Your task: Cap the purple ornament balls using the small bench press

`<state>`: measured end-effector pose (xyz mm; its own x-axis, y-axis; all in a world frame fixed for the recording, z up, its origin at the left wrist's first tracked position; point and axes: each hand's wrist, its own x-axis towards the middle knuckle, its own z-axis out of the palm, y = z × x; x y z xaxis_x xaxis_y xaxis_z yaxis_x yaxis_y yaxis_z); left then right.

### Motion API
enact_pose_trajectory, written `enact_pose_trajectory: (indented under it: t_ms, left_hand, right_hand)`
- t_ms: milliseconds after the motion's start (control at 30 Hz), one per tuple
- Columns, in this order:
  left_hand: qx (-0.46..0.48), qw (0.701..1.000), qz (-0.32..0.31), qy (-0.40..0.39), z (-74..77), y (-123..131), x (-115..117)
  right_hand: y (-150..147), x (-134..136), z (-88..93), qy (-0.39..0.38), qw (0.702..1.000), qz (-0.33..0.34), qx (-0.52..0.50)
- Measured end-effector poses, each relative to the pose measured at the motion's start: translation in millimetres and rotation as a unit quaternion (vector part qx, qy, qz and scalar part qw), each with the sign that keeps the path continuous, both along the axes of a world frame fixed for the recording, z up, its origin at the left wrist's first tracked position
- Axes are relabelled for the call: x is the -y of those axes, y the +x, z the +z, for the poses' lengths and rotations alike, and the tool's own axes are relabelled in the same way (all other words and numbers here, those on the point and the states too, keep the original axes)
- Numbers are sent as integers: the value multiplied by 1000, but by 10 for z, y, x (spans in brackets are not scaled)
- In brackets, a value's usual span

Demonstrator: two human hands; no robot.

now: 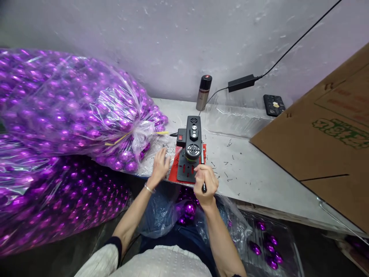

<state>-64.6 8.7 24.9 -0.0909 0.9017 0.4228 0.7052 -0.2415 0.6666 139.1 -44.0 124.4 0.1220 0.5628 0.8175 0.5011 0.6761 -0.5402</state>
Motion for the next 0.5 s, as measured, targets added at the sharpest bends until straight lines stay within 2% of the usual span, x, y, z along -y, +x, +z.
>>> enact_pose_trajectory:
  t_ms: [33, 100, 167, 233, 300, 367, 433, 500]
  left_hand:
    - [2, 999, 36, -11, 85, -98, -256]
    - [-18, 996, 66, -50, 268, -267, -745]
    - [-53, 988, 63, -134, 436, -373, -1141]
    - [-63, 982, 47, -169, 559, -412, -1411]
    - [-64, 980, 38, -185, 630, -407, -1553]
    - [-67, 977, 41, -199, 657, -390, -1579]
    - [-58, 976, 47, -205, 653, -379, -1498]
    - [-1, 982, 44, -186, 625, -375, -1321]
  right_hand:
    - [-3, -1, 5, 2, 1000, 0, 2]
    - [-10, 0, 11, 8, 1000, 0, 3]
    - [-15, 3, 8, 11, 1000, 1, 2]
    - [-15, 6, -1, 12, 1000, 5, 4]
    - [-12, 8, -7, 13, 1000, 10, 7]
    - [-6, 9, -10, 13, 1000, 11, 9]
    - [0, 8, -12, 13, 1000, 10, 11]
    - [2, 4, -17, 13, 1000, 11, 13]
